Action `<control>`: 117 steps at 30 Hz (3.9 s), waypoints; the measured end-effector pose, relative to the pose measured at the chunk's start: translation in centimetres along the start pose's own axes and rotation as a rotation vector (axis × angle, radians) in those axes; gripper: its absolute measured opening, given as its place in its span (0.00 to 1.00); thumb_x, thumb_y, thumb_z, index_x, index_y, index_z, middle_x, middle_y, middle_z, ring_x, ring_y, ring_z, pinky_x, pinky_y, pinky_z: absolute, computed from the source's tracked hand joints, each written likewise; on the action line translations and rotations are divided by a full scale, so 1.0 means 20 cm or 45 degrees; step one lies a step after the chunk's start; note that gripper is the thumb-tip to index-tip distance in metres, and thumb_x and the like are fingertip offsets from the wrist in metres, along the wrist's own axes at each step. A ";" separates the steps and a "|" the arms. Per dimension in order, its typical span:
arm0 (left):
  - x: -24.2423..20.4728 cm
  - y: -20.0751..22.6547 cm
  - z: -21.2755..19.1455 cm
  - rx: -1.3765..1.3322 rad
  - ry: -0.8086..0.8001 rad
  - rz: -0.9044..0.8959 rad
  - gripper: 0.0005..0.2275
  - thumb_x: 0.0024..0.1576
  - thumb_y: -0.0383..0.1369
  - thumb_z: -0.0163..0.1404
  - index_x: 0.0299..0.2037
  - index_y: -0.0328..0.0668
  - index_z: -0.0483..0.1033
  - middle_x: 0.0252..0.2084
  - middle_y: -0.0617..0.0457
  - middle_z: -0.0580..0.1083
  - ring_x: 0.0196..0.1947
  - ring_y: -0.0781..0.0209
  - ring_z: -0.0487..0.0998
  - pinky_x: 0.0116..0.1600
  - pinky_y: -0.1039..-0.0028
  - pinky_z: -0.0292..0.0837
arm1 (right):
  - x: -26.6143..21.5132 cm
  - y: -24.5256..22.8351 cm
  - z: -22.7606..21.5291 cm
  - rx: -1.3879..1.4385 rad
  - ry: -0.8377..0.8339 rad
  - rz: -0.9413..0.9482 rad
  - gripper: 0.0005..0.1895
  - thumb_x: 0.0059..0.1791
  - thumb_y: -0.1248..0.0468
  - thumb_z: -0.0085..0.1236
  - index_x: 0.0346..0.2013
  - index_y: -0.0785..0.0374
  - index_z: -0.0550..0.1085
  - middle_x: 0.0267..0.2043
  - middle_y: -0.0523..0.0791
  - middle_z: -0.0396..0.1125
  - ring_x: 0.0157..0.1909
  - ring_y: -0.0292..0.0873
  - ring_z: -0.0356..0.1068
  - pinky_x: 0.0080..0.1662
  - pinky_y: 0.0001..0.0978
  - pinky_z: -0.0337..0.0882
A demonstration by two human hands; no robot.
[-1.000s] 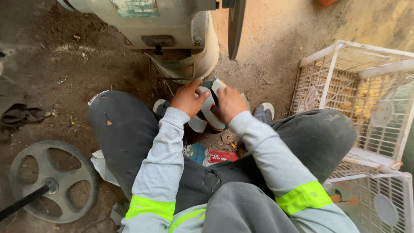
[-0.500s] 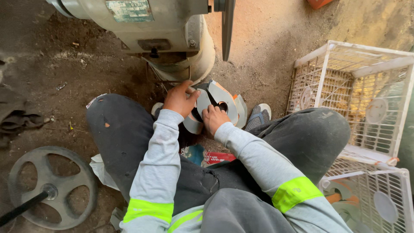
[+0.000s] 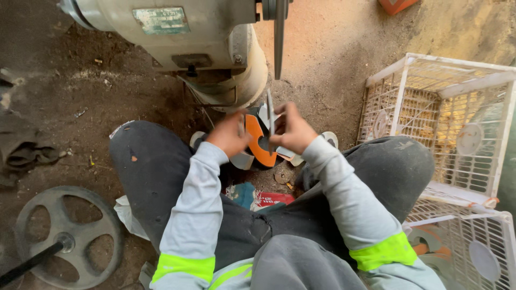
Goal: The person sits on the ground and uses a bench grinder to smooth the edges of several orange and grey shoe sole pieces. They handle each piece one at a time, pressing it against the spinning wheel and rotating it to grind different edges.
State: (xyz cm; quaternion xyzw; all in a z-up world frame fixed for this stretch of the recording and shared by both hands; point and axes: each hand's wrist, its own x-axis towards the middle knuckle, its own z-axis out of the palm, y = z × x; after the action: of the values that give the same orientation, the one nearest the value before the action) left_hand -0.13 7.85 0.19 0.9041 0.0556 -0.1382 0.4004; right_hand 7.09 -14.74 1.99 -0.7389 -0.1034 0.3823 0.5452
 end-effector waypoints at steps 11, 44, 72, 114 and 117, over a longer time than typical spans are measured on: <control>0.03 0.32 0.25 -0.031 0.144 0.248 0.29 0.51 0.34 0.62 0.63 0.33 0.69 0.52 0.37 0.73 0.50 0.35 0.76 0.56 0.58 0.71 | 0.02 -0.05 -0.10 -0.144 0.624 -0.230 0.18 0.49 0.69 0.58 0.51 0.70 0.66 0.43 0.53 0.75 0.44 0.44 0.77 0.45 0.35 0.77; 0.13 0.38 0.17 -1.207 -0.036 -0.001 0.16 0.59 0.34 0.58 0.54 0.37 0.74 0.31 0.54 0.74 0.27 0.69 0.71 0.33 0.76 0.67 | 0.16 -0.29 -0.22 -0.576 0.623 -0.859 0.28 0.42 0.78 0.43 0.55 0.70 0.77 0.51 0.53 0.71 0.55 0.52 0.69 0.59 0.40 0.69; 0.27 0.33 0.13 -1.264 -0.115 0.067 0.16 0.57 0.31 0.61 0.52 0.34 0.74 0.34 0.56 0.74 0.26 0.68 0.70 0.31 0.76 0.67 | 0.25 -0.40 -0.22 -0.374 0.735 -0.865 0.29 0.42 0.80 0.42 0.55 0.69 0.78 0.41 0.51 0.71 0.43 0.47 0.73 0.47 0.35 0.73; 0.08 0.27 0.28 -0.221 0.326 0.276 0.23 0.49 0.35 0.65 0.52 0.33 0.74 0.38 0.52 0.76 0.30 0.67 0.73 0.37 0.74 0.72 | 0.11 -0.24 -0.39 -0.084 0.106 -0.185 0.24 0.44 0.77 0.39 0.47 0.70 0.80 0.38 0.50 0.78 0.39 0.40 0.79 0.45 0.32 0.79; 0.13 0.30 0.27 -0.485 0.188 0.168 0.25 0.49 0.35 0.65 0.56 0.34 0.73 0.38 0.54 0.75 0.28 0.69 0.74 0.35 0.76 0.73 | 0.11 -0.23 -0.42 -0.006 0.232 -0.325 0.22 0.47 0.76 0.39 0.49 0.70 0.78 0.38 0.54 0.77 0.36 0.41 0.76 0.43 0.34 0.78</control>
State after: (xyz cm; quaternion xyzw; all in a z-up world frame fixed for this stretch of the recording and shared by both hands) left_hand 2.57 -0.21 0.10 0.8215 0.0504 -0.0321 0.5671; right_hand 15.43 -17.79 6.06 -0.7528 -0.1475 0.2410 0.5946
